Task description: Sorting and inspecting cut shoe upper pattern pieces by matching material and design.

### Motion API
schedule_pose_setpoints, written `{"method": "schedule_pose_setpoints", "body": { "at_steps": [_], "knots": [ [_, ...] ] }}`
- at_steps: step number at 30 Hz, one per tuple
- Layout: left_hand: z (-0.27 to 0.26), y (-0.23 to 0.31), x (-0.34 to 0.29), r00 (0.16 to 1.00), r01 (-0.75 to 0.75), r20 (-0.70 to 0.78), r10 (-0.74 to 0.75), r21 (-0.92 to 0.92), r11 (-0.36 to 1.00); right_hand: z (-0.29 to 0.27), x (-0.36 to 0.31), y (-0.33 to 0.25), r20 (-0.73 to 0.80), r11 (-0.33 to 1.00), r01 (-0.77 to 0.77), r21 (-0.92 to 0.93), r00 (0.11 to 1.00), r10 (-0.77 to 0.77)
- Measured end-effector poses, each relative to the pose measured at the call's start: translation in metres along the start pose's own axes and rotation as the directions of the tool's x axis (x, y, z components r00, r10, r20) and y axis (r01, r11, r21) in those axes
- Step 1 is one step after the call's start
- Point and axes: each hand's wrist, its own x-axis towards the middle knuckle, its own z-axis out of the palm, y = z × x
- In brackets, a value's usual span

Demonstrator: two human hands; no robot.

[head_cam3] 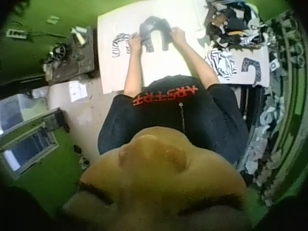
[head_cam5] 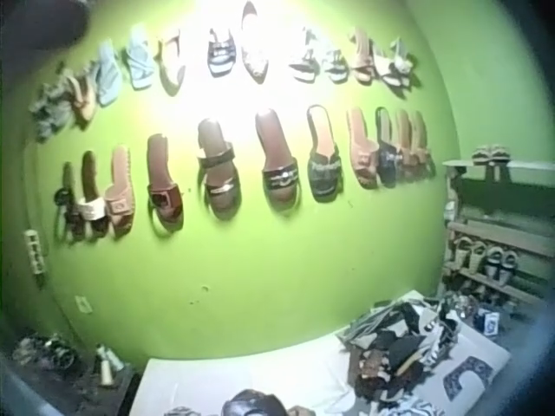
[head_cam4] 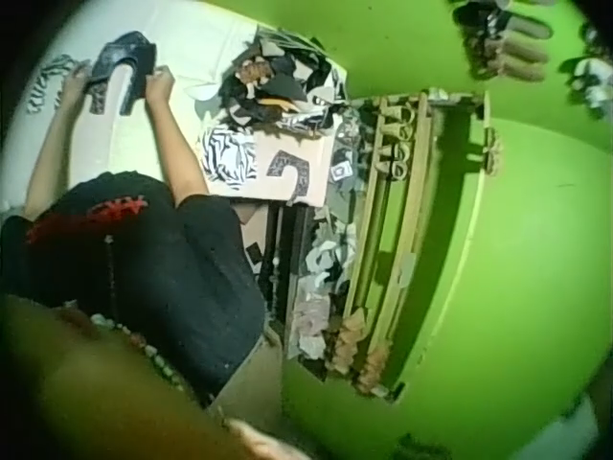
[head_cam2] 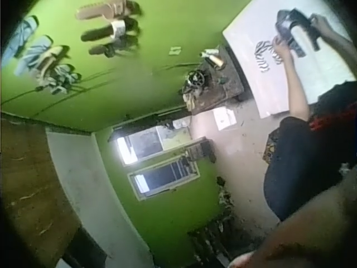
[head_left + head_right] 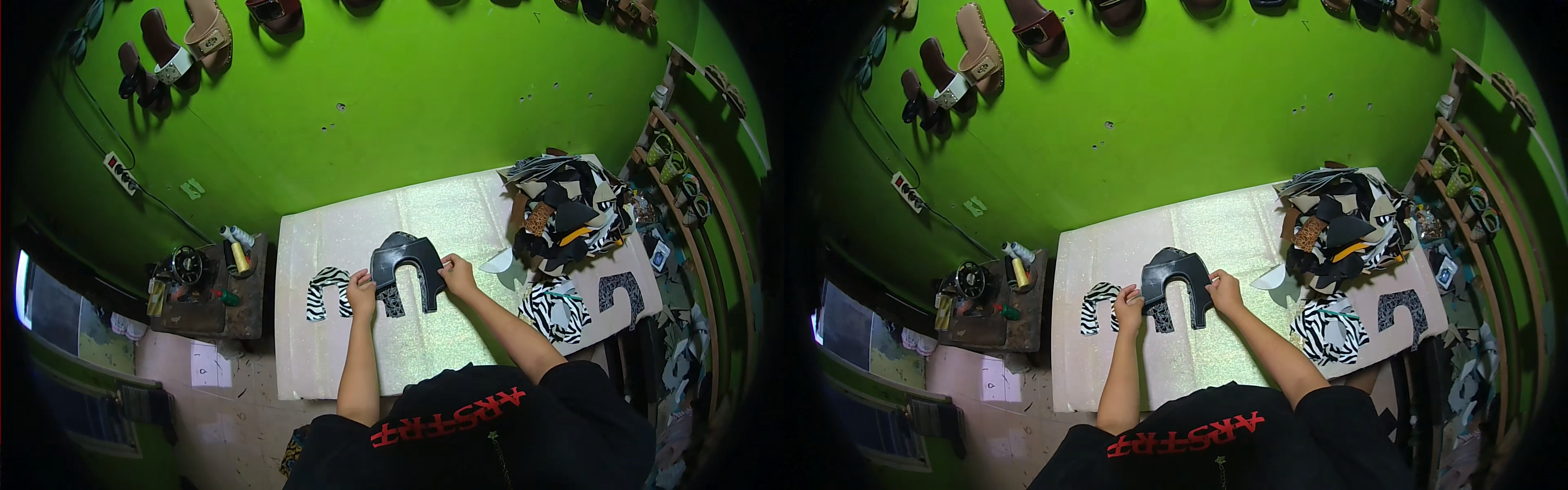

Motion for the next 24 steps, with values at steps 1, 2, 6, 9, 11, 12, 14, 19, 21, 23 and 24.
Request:
{"method": "schedule_pose_setpoints", "body": {
  "at_steps": [1,2,6,9,11,12,14,19,21,23,24],
  "knots": [
    [0.002,0.002,-0.001,1.0,-0.024,0.004,0.024,0.036,0.999,0.0,-0.002,0.002,-0.018,0.999,0.022,-0.03,1.0,-0.022],
    [0.003,-0.003,0.0,1.0,-0.022,0.007,0.022,0.021,1.0,0.002,-0.004,0.003,-0.027,0.999,0.016,-0.031,1.0,-0.017],
    [0.0,-0.011,-0.002,0.985,-0.161,-0.009,0.17,0.266,0.95,0.002,-0.015,-0.007,-0.028,0.984,0.023,-0.175,0.999,-0.028],
    [0.01,0.002,-0.012,0.963,-0.221,-0.042,0.265,0.433,0.874,-0.006,-0.022,-0.002,-0.013,0.967,0.003,-0.255,1.0,-0.006],
    [0.021,0.015,-0.021,0.952,-0.26,-0.029,0.304,0.447,0.856,-0.01,-0.026,0.009,-0.061,0.977,0.07,-0.2,0.995,-0.084],
    [0.024,0.018,-0.024,0.938,-0.284,-0.046,0.343,0.463,0.84,-0.015,-0.028,0.008,-0.025,0.979,0.089,-0.183,0.995,-0.095],
    [0.033,0.021,-0.034,0.928,-0.318,-0.017,0.373,0.488,0.813,-0.024,-0.041,0.011,-0.002,0.981,0.104,-0.165,0.994,-0.105],
    [0.079,0.04,-0.066,0.869,-0.472,0.097,0.485,0.452,0.756,-0.054,-0.066,0.029,-0.067,0.965,0.234,-0.117,0.968,-0.243],
    [0.095,0.042,-0.081,0.839,-0.539,0.193,0.508,0.424,0.728,-0.065,-0.076,0.039,-0.113,0.963,0.241,-0.12,0.96,-0.255],
    [0.11,0.043,-0.096,0.829,-0.559,0.272,0.488,0.41,0.721,-0.079,-0.084,0.048,-0.182,0.941,0.269,-0.206,0.934,-0.307],
    [0.119,0.042,-0.101,0.819,-0.573,0.309,0.484,0.397,0.717,-0.088,-0.086,0.052,-0.234,0.943,0.263,-0.204,0.922,-0.308]
  ]
}}
